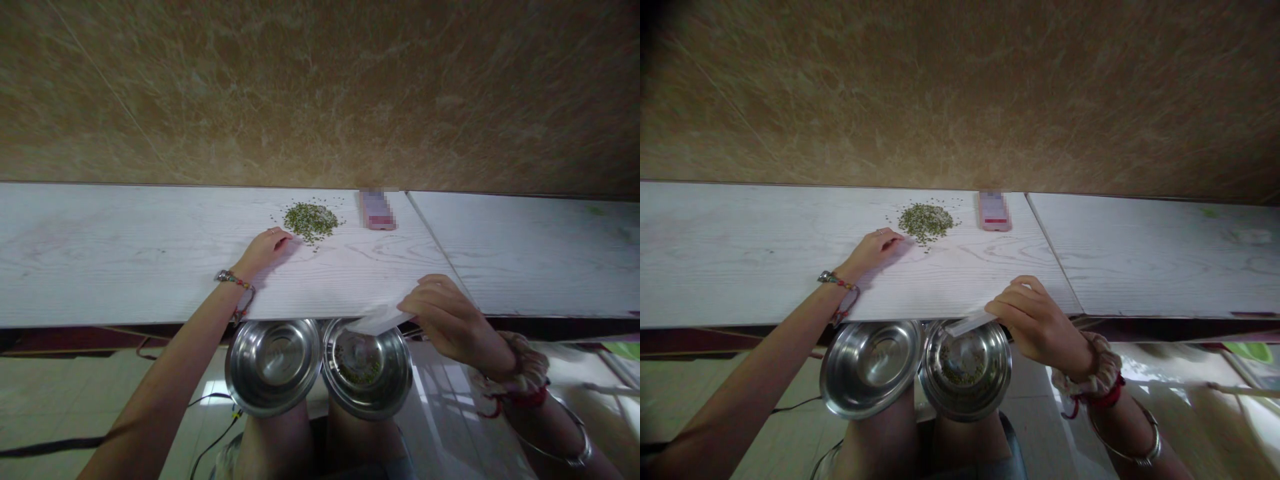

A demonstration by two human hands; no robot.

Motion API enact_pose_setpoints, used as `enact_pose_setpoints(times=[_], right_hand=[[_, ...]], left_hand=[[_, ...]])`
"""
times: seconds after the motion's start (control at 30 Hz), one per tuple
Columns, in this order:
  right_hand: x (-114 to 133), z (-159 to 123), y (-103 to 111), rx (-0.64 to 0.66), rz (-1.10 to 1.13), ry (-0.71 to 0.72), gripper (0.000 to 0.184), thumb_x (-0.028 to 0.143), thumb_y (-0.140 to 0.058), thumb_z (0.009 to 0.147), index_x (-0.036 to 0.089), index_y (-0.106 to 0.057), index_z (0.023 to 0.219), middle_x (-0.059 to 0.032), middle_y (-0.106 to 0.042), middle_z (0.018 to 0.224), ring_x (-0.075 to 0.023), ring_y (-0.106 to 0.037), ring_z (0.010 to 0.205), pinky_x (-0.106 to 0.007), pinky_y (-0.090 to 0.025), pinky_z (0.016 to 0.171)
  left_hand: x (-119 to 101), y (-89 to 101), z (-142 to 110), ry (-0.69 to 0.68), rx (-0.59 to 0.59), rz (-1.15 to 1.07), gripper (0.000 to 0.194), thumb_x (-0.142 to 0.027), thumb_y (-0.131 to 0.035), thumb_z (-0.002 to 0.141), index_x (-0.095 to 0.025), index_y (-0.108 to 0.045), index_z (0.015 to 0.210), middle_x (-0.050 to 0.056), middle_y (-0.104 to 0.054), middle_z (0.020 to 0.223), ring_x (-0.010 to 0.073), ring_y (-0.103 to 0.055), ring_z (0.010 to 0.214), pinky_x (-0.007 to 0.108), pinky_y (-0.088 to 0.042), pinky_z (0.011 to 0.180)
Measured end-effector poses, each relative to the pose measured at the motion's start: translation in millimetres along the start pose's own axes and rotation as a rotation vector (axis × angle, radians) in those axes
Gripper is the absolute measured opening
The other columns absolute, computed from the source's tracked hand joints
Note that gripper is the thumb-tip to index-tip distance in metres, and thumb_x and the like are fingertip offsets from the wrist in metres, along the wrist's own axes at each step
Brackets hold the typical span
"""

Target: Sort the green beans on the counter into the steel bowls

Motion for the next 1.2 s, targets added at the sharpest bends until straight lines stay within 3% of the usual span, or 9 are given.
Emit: enact_pose_setpoints(times=[0.1,0.23,0.47,0.6,0.8,1.0,1.2], right_hand=[[-10.2,9.3,3.2,-0.057,-0.043,-0.013,0.017,0.008,-0.047,0.084,0.021,-0.055,0.090,-0.0002,-0.065,0.072,-0.0132,-0.057,0.067,-0.032,-0.045,0.072],[-39.3,27.3,-8.2,-0.116,-0.084,-0.058,0.012,0.014,-0.049,0.085,0.021,-0.058,0.090,-0.0016,-0.067,0.074,-0.0159,-0.060,0.071,-0.032,-0.045,0.071],[-97.5,58.0,-55.6,-0.169,-0.072,-0.139,0.013,0.018,-0.048,0.086,0.020,-0.061,0.090,-0.0042,-0.070,0.081,-0.0194,-0.063,0.078,-0.034,-0.045,0.072],[-116.1,68.2,-77.4,-0.173,-0.068,-0.169,0.014,0.018,-0.048,0.085,0.020,-0.061,0.090,-0.0044,-0.070,0.080,-0.0199,-0.062,0.078,-0.035,-0.044,0.072],[-114.0,77.9,-86.7,-0.234,-0.080,-0.081,0.016,0.014,-0.048,0.085,0.021,-0.062,0.090,-0.0035,-0.069,0.078,-0.0185,-0.061,0.076,-0.034,-0.043,0.073],[-96.0,64.4,-75.9,-0.364,-0.066,0.011,0.020,0.007,-0.049,0.081,0.021,-0.060,0.089,-0.0016,-0.068,0.073,-0.0161,-0.060,0.071,-0.032,-0.042,0.069],[-77.7,58.3,-70.6,-0.323,-0.013,0.070,0.027,0.003,-0.047,0.077,0.022,-0.061,0.090,-0.0009,-0.067,0.073,-0.0155,-0.060,0.072,-0.034,-0.044,0.073]], left_hand=[[-1.2,0.0,-0.1,-0.008,0.002,0.001,0.025,-0.020,-0.043,0.082,-0.016,-0.065,0.092,0.006,-0.067,0.090,0.0166,-0.059,0.079,0.030,-0.048,0.078],[-1.2,0.3,-1.0,0.005,-0.008,0.001,0.025,-0.020,-0.043,0.083,-0.017,-0.065,0.093,0.006,-0.067,0.092,0.0168,-0.059,0.082,0.030,-0.048,0.080],[1.1,-3.3,-1.6,0.016,0.006,0.004,0.022,-0.018,-0.045,0.084,-0.018,-0.065,0.093,0.005,-0.067,0.092,0.0158,-0.060,0.083,0.029,-0.049,0.080],[1.5,-3.0,-1.7,0.023,-0.008,-0.013,0.020,-0.016,-0.046,0.084,-0.018,-0.064,0.093,0.005,-0.067,0.092,0.0158,-0.061,0.084,0.030,-0.049,0.080],[2.3,-4.3,-1.4,0.020,-0.001,-0.010,0.020,-0.016,-0.046,0.085,-0.018,-0.064,0.093,0.005,-0.067,0.089,0.0156,-0.061,0.083,0.029,-0.049,0.078],[1.1,-3.8,-1.6,0.038,0.023,-0.007,0.022,-0.015,-0.045,0.084,-0.017,-0.064,0.094,0.006,-0.067,0.089,0.0158,-0.060,0.081,0.030,-0.049,0.078],[0.4,-1.8,-2.3,0.048,0.013,-0.009,0.023,-0.017,-0.044,0.085,-0.016,-0.065,0.093,0.006,-0.067,0.090,0.0162,-0.060,0.083,0.030,-0.048,0.080]])
Point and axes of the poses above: each hand's wrist, its own z-axis towards the middle knuckle, its own y-axis out of the back of the hand, x = y × z, the point moved 8 cm from there along z, towards the middle knuckle
